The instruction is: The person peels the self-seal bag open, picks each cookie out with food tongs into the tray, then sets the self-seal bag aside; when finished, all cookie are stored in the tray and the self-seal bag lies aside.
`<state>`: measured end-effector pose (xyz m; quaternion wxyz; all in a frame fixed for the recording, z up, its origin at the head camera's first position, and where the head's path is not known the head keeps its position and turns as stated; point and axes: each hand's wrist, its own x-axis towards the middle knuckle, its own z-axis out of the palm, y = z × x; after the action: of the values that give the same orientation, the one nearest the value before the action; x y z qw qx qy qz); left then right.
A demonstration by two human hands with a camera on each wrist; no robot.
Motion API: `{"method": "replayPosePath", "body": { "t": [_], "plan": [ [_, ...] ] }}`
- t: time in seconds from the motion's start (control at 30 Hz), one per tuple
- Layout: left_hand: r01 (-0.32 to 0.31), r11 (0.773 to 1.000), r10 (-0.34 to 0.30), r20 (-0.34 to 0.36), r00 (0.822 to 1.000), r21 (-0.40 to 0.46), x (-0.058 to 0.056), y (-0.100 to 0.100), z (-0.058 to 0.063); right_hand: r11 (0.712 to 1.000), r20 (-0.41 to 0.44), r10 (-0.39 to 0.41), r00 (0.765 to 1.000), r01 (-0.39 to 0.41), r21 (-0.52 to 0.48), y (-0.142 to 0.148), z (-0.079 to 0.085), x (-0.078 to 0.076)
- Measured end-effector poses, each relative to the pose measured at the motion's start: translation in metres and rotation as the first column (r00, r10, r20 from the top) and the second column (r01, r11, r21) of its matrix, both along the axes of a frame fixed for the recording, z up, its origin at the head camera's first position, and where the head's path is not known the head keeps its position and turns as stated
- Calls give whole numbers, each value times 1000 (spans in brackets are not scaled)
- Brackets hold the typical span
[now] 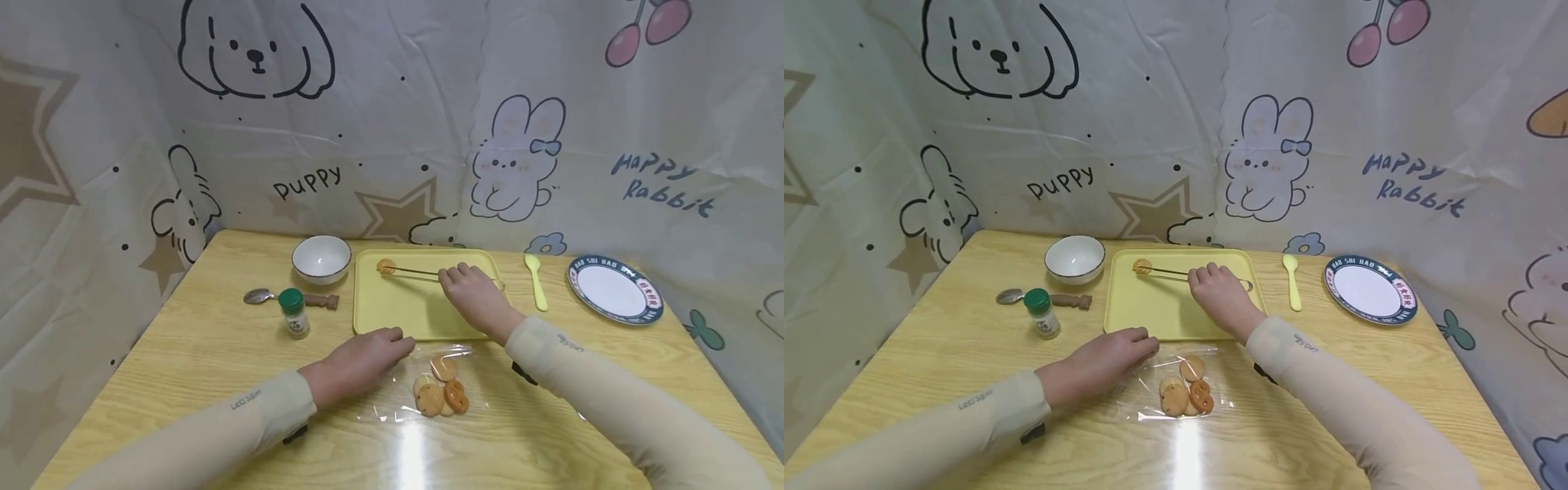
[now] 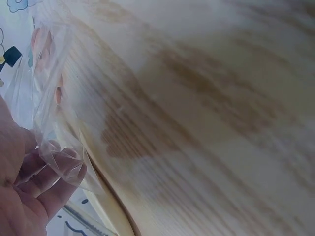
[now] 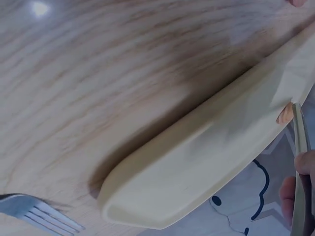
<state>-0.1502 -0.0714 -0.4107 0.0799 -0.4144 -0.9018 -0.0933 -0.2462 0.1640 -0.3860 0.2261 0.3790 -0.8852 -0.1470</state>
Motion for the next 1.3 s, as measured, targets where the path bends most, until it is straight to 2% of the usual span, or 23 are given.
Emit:
{"method": "replayPosePath", "body": {
  "t": [0.17,0.23,0.3,0.37,0.43,0.57,0.63,0.7,0.8,0.83,0.9,0.97,1.03,1.07,1.13,1.2,1.3],
  "plan": [
    [7,1000,-7,2,1000,4,0,0,0,997,39,-22,999,25,-77,-1,2,-1],
    [7,1000,-7,4,1000,0,0,0,0,988,89,-37,995,50,-148,1,6,0],
    [4,1000,-4,4,1000,-6,0,0,0,969,175,-35,984,77,-237,6,14,1],
    [0,1000,0,5,1000,-11,0,-1,0,946,270,-14,963,100,-307,14,24,4],
    [-6,1000,7,4,1000,-16,0,-2,0,927,374,19,927,124,-355,25,35,8],
    [-13,1000,13,7,1000,-17,0,-3,1,909,503,30,864,185,-373,54,54,21],
    [-13,1000,13,4,1000,-18,0,-5,2,907,533,9,846,217,-361,70,60,30],
    [-14,1000,14,1,1000,-13,0,-5,3,908,539,-15,842,238,-345,87,65,40],
    [-12,1000,12,-2,1000,-5,1,-5,2,917,518,-21,855,223,-332,113,68,54],
    [-10,1000,10,-1,1000,-1,1,-5,1,920,499,-17,866,209,-332,122,69,59],
    [-5,1000,5,-3,1000,0,1,-3,0,933,423,1,906,152,-326,140,69,68],
    [-2,1000,2,-12,1000,0,1,-2,-3,946,312,28,950,75,-314,158,67,77],
    [-3,1000,3,-25,1000,-3,0,-1,-4,953,193,76,978,-14,-303,173,64,83],
    [-5,1000,5,-31,999,-4,-1,0,-4,952,132,107,986,-63,-299,179,61,85],
    [-11,1000,10,-38,999,-1,-1,0,-4,946,53,168,984,-146,-291,188,57,88],
    [-14,1000,14,-30,999,0,-1,0,-4,940,35,208,977,-190,-284,193,52,91],
    [-17,1000,17,-23,1000,1,0,0,-4,944,58,213,975,-190,-269,196,46,97]
  ]
}}
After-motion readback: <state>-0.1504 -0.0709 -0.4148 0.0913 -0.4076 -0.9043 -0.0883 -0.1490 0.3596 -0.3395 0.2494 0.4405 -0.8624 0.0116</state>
